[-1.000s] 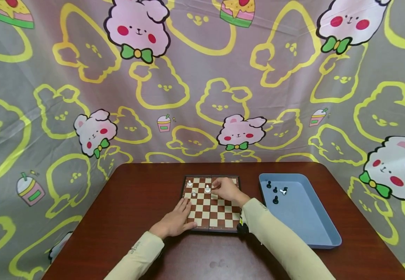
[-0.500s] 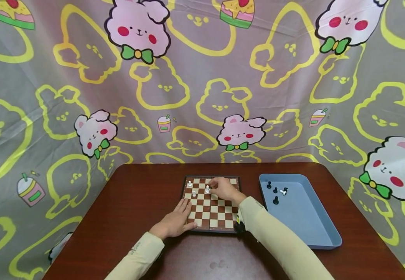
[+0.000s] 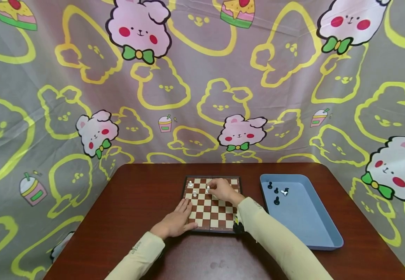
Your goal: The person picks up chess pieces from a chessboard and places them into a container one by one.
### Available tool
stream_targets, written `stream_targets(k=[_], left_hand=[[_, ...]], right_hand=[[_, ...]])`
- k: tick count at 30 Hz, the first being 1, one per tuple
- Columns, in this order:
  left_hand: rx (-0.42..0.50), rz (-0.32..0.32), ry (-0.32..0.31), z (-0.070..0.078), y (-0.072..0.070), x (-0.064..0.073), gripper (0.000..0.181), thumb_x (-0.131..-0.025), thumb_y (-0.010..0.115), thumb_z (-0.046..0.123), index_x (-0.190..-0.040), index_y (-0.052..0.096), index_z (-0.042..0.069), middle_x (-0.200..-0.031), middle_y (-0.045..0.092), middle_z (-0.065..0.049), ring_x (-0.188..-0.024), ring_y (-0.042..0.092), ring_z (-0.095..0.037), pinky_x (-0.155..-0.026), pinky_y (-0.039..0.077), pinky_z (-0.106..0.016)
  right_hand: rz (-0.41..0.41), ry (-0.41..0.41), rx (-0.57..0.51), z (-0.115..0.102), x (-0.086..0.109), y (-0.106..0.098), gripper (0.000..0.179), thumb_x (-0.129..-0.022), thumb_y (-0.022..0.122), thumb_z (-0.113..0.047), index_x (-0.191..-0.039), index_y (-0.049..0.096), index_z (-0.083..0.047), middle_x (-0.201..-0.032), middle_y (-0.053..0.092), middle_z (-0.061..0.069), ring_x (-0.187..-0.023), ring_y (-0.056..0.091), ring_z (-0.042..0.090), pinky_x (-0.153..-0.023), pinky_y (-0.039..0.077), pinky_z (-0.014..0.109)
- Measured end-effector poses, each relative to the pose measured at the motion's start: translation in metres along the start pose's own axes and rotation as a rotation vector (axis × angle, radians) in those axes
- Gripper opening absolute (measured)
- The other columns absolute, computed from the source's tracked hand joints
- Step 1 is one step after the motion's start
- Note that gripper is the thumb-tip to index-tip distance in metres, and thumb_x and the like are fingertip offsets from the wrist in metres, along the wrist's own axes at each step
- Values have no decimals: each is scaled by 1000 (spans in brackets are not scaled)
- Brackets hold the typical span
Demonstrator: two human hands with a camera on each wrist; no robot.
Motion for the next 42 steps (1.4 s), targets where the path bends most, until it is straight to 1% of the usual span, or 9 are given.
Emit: stream_targets(k=[4,6,13,16,20,29,33,35,42], left_hand=[[2,-3,-5,0,1,0,82,-94,51,50,-145,26,-7,-153,13,-26,-141,11,-36,-102,35,-46],[2,-3,-6,0,1,-1,82,-94,51,50,-145,26,-7,-153,13,-26,-141,11,-36,-102,35,-45],[8,7,6,1,-1,-1,81,-93,52,49,-145,26,-9,-152,15,-27,-141,12,-38,-102,34,-46],[14,3,4,2,-1,0,81,-94,52,49,-145,26,-9,-152,14,-27,-141,11,-38,-103,34,-46],[20,1,2,2,-1,0,81,-93,52,49,-145,26,-9,-152,14,-26,-141,11,-38,-103,33,-46],[16,5,10,2,-2,1,81,-94,52,48,-144,26,-9,-152,13,-27,-141,10,-38,-103,33,-46],[15,1,9,1,-1,1,81,-94,51,49,-145,26,-9,-153,12,-26,-141,8,-37,-103,33,-45],[13,-2,6,1,0,1,81,-94,51,50,-145,25,-8,-153,12,-26,-141,8,-37,-103,33,-45],[23,-4,3,0,2,0,82,-94,51,50,-146,25,-8,-153,11,-25,-142,8,-36,-102,35,-45]], right_hand=[[5,-23,4,1,0,1,9,-90,66,-17,-97,70,-12,-89,63,-4,-76,57,11,-65,47,30],[3,-30,7,1,1,1,7,-90,67,-17,-95,69,-13,-87,62,-5,-74,56,10,-64,47,30],[-29,-21,-40,-2,7,-6,10,-92,63,-16,-99,67,-10,-92,63,-2,-67,55,13,-58,45,30],[-31,-31,-31,-3,10,-12,9,-93,62,-16,-98,67,-10,-93,62,-2,-67,53,13,-59,44,30],[-30,-49,-33,-6,14,-21,12,-94,61,-14,-100,67,-7,-92,63,-1,-67,56,13,-59,45,31],[-21,-46,-26,-2,25,-45,16,-93,61,-14,-104,68,-5,-89,62,-1,-71,58,16,-59,47,32],[-4,-49,-8,2,29,-57,17,-92,62,-13,-105,67,-3,-88,62,-1,-73,58,15,-63,47,32],[6,-36,-4,4,31,-64,17,-92,63,-13,-105,68,-3,-87,63,-1,-74,58,15,-64,48,32],[27,-19,23,12,37,-84,12,-91,64,-17,-99,69,-9,-88,64,-3,-76,59,12,-64,48,31]])
Point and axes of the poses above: each hand's wrist, its own x-axis away from the middle knuckle, its own y-axis out of the palm, z = x × y, the point moved 7 cm from there along -x, towards the middle knuckle
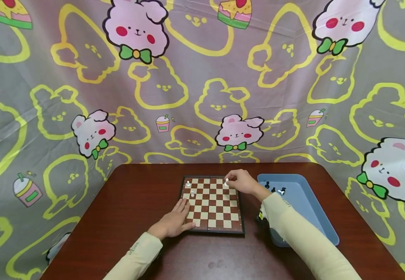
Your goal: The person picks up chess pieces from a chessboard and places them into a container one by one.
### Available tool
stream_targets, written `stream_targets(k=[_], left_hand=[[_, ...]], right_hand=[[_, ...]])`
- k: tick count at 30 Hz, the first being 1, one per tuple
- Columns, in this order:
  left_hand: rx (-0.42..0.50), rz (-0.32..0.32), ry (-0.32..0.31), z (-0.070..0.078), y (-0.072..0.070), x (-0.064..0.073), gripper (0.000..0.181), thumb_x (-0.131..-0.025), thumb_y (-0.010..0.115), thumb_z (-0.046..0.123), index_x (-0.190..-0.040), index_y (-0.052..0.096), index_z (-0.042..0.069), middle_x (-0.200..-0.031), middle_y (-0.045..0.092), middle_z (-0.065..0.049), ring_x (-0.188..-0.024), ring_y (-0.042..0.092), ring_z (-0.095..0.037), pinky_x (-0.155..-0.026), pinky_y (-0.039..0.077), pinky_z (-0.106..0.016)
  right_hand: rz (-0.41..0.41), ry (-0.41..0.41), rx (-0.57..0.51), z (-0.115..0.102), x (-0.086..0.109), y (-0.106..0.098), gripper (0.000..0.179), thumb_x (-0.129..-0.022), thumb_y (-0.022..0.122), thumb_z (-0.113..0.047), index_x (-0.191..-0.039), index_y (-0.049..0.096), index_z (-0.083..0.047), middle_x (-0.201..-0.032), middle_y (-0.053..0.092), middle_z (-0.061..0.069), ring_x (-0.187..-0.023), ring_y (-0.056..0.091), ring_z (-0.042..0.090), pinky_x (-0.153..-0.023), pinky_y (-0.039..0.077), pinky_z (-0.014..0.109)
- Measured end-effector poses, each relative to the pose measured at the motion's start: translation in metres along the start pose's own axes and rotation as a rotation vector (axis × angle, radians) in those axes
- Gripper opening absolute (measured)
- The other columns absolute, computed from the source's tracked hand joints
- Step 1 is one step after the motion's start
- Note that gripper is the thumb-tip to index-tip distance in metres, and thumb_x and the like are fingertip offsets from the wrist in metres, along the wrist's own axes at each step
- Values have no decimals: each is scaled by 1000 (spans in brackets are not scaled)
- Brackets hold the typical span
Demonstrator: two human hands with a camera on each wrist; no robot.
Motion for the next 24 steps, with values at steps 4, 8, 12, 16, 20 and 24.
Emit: stream_targets(k=[4,8,12,16,20,24], left_hand=[[-3,-2,0,-1,1,0,82,-94,50,51,-146,24,-7,-154,11,-25,-142,8,-36,-101,36,-45],[-1,-5,0,-2,1,0,83,-93,49,52,-146,25,-7,-154,11,-24,-142,8,-36,-100,37,-45],[5,-1,-1,-2,1,0,83,-93,50,52,-146,25,-7,-154,11,-25,-142,8,-36,-101,36,-45],[0,-1,-2,-2,0,0,83,-93,49,53,-146,25,-7,-154,11,-25,-142,8,-36,-101,36,-45],[2,-5,-2,-1,1,0,84,-93,49,54,-146,25,-6,-154,11,-25,-142,8,-36,-100,37,-45],[-2,-2,-1,-1,1,0,84,-93,48,54,-146,24,-6,-154,11,-25,-142,8,-36,-100,37,-45]], right_hand=[[-6,5,-12,2,5,-9,13,-92,63,-17,-100,69,-9,-89,64,-2,-77,60,15,-64,48,33],[6,-4,3,5,10,-20,13,-92,63,-18,-100,69,-10,-89,63,-2,-78,58,15,-63,46,33],[22,3,11,11,16,-31,15,-92,63,-17,-102,69,-7,-89,63,-2,-77,57,15,-63,46,34],[47,17,17,20,23,-41,15,-91,64,-17,-102,69,-7,-89,63,-1,-80,58,17,-67,47,35],[69,18,21,28,32,-53,12,-91,65,-17,-100,69,-10,-90,63,0,-82,57,18,-67,47,35],[76,32,8,33,44,-64,12,-91,64,-17,-100,69,-11,-90,63,1,-78,57,19,-63,47,35]])
Point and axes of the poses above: each hand's wrist, its own x-axis away from the middle knuckle, its own y-axis out of the palm, z = x × y, the point moved 7 cm from there along -x, towards the middle knuckle
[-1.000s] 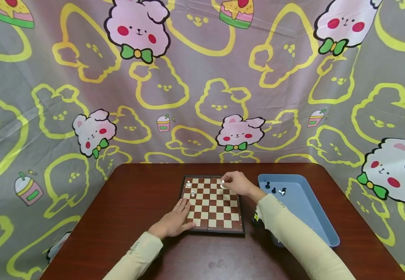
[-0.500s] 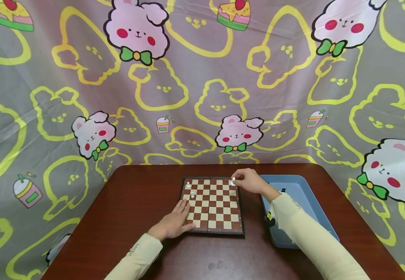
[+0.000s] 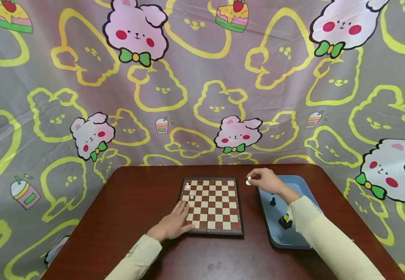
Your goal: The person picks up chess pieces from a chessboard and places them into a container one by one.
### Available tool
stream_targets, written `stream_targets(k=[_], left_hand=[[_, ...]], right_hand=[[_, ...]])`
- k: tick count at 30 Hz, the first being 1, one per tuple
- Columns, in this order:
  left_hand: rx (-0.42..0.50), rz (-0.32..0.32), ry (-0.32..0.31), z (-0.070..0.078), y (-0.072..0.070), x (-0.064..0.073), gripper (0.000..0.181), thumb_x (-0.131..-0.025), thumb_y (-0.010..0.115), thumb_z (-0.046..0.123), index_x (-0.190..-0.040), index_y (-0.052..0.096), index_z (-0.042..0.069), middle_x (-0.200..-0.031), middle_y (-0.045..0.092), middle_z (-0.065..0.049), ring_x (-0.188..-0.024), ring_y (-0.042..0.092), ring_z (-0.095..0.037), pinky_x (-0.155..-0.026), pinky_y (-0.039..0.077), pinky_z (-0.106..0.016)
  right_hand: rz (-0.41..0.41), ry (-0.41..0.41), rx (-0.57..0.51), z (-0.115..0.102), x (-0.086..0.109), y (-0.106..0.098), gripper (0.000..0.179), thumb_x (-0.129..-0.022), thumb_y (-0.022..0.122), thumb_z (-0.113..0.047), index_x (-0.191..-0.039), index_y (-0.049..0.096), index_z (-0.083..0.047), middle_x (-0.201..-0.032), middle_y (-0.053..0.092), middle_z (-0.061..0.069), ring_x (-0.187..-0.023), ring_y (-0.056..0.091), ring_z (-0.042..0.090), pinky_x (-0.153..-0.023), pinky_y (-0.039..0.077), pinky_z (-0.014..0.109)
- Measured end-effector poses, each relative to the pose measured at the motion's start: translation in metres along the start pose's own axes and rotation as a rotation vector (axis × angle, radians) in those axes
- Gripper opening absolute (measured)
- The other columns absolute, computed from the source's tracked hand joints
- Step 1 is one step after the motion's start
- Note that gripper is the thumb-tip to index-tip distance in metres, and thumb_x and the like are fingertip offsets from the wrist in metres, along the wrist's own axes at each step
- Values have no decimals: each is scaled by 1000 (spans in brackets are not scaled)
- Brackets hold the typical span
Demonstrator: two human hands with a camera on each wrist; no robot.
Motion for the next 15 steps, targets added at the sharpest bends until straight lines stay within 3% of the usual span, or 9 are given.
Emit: stream_targets(k=[8,15], left_hand=[[-5,6,3,-1,1,2,82,-94,48,53,-146,25,-6,-154,12,-24,-142,9,-36,-100,37,-45],[-6,8,7,-2,1,2,82,-94,49,52,-146,25,-6,-153,13,-24,-142,9,-35,-101,36,-46]], right_hand=[[10,40,-13,18,20,-15,14,-92,62,-15,-102,67,-8,-93,64,6,-74,58,30,-54,46,35],[-7,79,-24,38,36,-25,19,-92,63,-16,-104,66,-2,-90,66,8,-64,56,27,-48,45,34]])
Point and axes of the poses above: each hand's wrist, its own x-axis away from the middle knuckle, its own y-axis out of the palm, z = x × y, the point moved 7 cm from there along -x, towards the middle knuckle
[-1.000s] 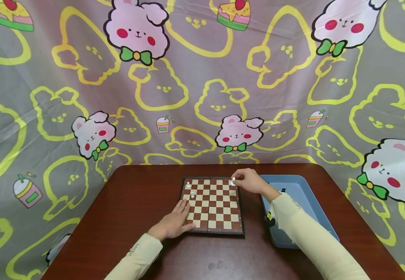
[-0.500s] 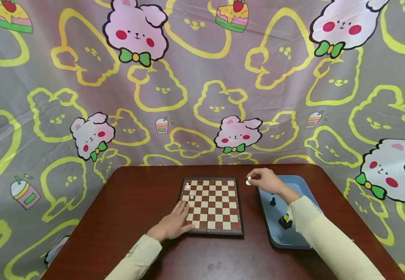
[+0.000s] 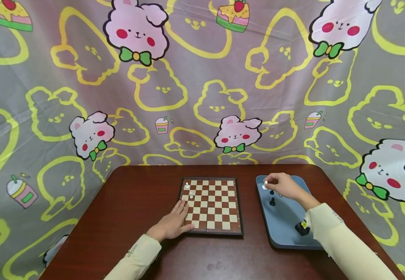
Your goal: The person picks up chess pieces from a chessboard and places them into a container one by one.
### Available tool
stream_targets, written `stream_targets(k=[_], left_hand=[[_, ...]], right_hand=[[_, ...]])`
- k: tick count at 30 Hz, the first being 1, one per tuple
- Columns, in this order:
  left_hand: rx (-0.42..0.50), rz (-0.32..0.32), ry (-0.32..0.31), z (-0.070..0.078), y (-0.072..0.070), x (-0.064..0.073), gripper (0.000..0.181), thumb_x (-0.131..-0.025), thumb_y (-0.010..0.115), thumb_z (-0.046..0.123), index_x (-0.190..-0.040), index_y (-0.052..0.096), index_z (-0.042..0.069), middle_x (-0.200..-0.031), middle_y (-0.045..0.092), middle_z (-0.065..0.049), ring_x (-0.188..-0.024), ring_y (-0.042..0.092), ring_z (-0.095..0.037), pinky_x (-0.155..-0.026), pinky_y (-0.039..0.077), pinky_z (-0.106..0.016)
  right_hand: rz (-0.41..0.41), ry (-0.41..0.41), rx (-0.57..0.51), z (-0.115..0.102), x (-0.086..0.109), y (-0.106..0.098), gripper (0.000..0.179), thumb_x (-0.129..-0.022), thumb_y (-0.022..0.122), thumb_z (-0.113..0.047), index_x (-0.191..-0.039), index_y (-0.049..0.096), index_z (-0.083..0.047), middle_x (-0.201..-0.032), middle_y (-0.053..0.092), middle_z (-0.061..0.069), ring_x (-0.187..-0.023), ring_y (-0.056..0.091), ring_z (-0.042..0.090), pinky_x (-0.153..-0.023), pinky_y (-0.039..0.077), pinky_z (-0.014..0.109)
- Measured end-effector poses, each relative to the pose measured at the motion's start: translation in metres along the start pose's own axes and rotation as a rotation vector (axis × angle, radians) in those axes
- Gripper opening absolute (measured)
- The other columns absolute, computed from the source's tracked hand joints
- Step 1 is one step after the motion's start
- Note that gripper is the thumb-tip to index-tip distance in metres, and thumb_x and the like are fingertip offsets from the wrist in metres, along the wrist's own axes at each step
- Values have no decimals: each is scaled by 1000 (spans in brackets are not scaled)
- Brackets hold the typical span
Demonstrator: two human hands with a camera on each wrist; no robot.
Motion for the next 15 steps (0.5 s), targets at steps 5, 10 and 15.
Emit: stream_targets(k=[5,10,15], left_hand=[[-3,1,0,0,1,-1,82,-94,49,52,-146,26,-6,-153,13,-25,-142,9,-35,-100,37,-45],[0,6,3,0,0,-1,81,-94,50,51,-146,26,-7,-153,13,-25,-141,9,-36,-102,35,-45],[2,6,5,0,0,-1,82,-94,50,51,-146,25,-7,-153,13,-26,-141,9,-36,-102,35,-45]], right_hand=[[-2,-15,12,12,8,-7,19,-91,64,-14,-103,66,0,-90,66,7,-78,60,27,-60,48,34],[13,-28,53,23,14,-13,16,-91,64,-11,-102,67,0,-89,65,2,-80,60,19,-65,48,34],[-9,-6,71,36,19,-15,15,-90,64,-10,-101,67,0,-87,65,1,-79,60,17,-65,49,33]])
Point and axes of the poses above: each hand's wrist, its own x-axis away from the middle knuckle, its own y-axis out of the palm, z = x × y, the point moved 7 cm from there along -x, towards the middle knuckle
